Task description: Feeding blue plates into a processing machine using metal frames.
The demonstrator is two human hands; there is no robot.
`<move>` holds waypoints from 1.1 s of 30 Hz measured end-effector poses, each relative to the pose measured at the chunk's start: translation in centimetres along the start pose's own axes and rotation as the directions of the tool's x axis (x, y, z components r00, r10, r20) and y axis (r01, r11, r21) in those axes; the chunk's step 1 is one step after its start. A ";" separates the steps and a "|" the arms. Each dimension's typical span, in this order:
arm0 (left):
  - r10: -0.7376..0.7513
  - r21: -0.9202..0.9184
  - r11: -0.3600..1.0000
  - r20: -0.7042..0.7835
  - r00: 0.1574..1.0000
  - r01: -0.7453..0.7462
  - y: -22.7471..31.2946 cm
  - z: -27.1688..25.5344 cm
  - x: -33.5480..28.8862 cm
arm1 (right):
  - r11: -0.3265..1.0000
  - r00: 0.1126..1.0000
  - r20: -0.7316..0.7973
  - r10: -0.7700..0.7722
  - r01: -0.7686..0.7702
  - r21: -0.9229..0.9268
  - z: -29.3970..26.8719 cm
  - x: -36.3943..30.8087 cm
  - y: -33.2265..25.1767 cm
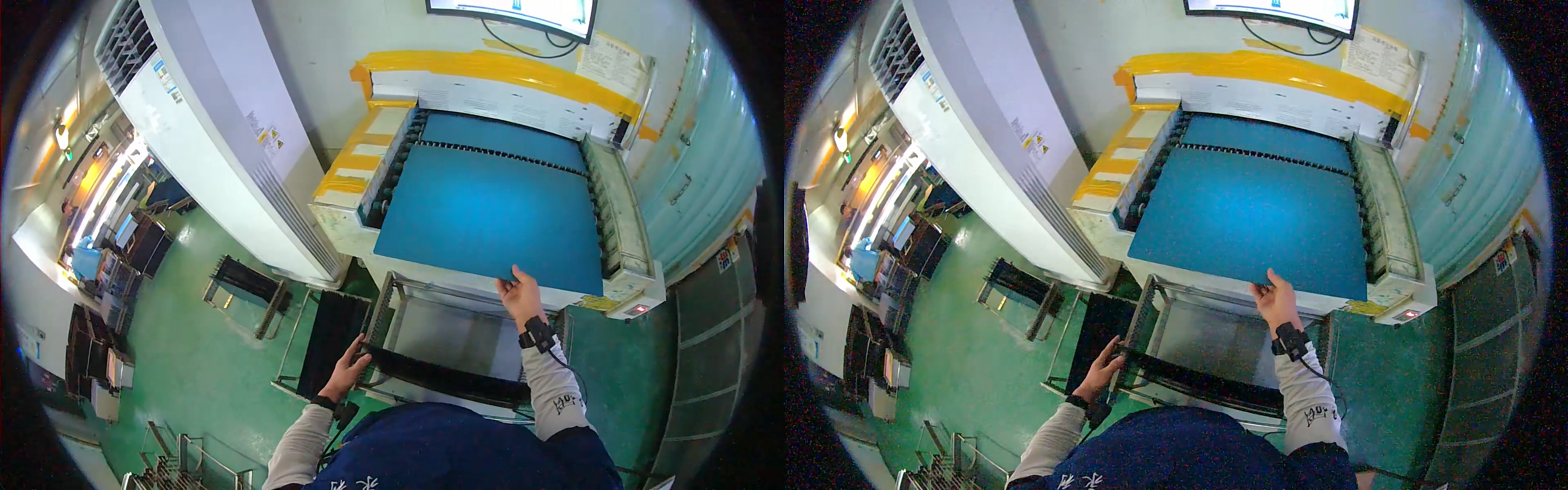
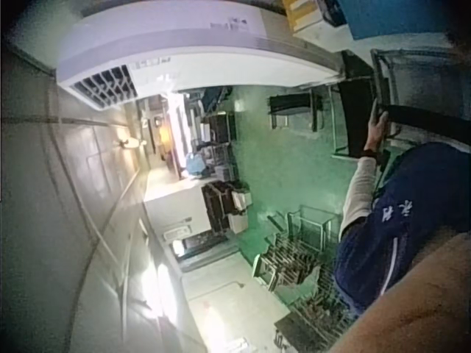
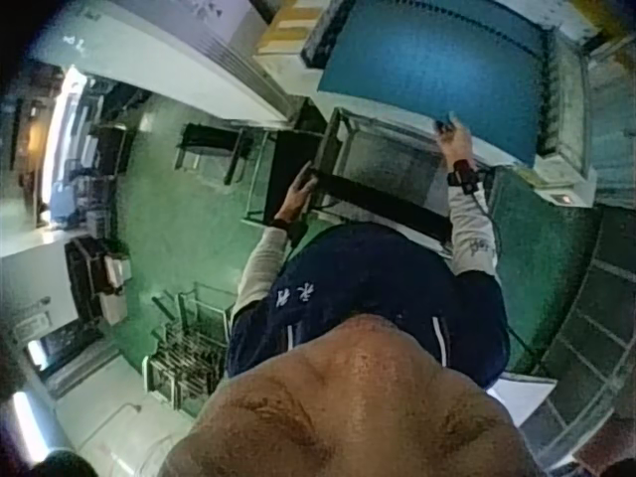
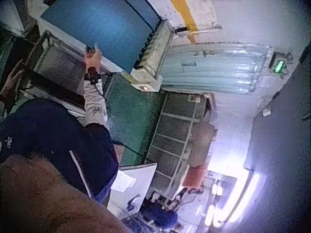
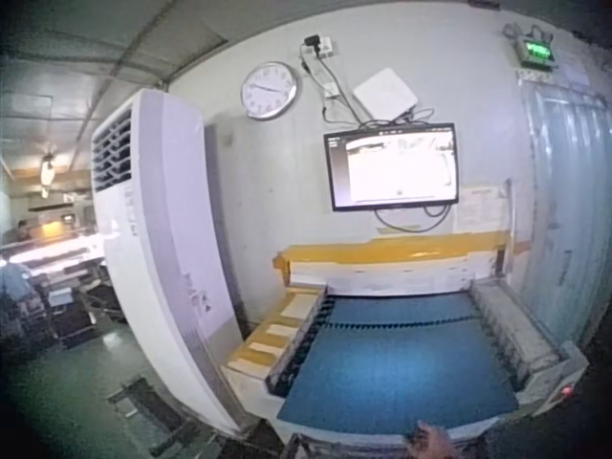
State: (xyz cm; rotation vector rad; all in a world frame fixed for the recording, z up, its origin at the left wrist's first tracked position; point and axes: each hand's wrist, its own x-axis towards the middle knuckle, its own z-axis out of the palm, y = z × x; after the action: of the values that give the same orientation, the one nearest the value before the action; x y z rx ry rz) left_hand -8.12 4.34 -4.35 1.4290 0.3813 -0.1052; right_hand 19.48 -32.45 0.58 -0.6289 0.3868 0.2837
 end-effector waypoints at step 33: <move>0.069 0.170 0.984 -0.056 0.996 -0.058 -0.9 0.1 -0.6 | -0.509 0.844 0.309 0.439 0.517 -0.688 -7.0 -11.7 7.2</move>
State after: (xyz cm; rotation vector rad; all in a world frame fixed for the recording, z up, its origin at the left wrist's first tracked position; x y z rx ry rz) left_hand -8.90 4.06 -4.99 1.6128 0.3845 -0.0421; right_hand 4.56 -32.86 -3.26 -2.5461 -0.8826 0.7405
